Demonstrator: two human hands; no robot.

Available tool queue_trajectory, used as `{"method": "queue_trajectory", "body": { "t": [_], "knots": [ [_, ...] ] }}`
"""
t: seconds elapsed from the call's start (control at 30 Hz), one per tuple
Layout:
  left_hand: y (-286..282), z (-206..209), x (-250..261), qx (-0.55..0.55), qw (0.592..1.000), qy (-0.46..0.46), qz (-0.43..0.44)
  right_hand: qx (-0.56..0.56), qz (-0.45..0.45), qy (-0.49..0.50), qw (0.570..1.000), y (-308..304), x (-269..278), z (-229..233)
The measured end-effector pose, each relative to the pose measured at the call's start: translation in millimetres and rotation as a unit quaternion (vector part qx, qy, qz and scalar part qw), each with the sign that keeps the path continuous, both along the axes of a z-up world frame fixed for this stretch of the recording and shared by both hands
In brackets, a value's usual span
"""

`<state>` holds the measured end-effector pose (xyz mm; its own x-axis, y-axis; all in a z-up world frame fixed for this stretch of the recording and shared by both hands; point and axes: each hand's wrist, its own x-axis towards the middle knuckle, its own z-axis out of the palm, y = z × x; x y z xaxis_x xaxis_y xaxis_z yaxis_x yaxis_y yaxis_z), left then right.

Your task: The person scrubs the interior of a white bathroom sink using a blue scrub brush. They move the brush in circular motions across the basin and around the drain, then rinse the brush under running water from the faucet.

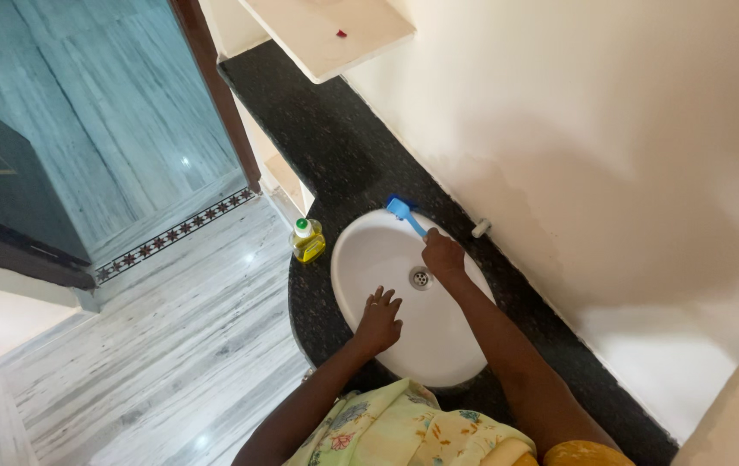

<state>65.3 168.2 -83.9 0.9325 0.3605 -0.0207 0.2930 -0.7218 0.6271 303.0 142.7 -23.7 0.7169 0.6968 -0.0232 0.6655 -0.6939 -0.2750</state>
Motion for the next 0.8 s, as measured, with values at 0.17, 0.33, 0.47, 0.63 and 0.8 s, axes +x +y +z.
{"method": "queue_trajectory", "body": {
  "t": [0.17,0.33,0.47,0.63,0.8],
  "knots": [
    [-34,3,-1,-0.028,0.999,-0.009,-0.032,0.029,-0.103,0.071,0.992,-47,29,-19],
    [-70,3,4,-0.032,0.996,-0.039,-0.077,0.066,-0.116,0.065,0.989,-112,37,-28],
    [-100,-1,15,-0.051,0.992,-0.042,-0.104,0.095,-0.17,0.142,0.971,-185,29,-17],
    [-129,1,19,-0.058,0.986,-0.049,-0.15,0.16,-0.259,0.256,0.918,-270,6,-17],
    [-141,10,4,-0.09,0.983,-0.003,-0.16,0.234,-0.269,0.354,0.864,-269,16,-21]
  ]
}}
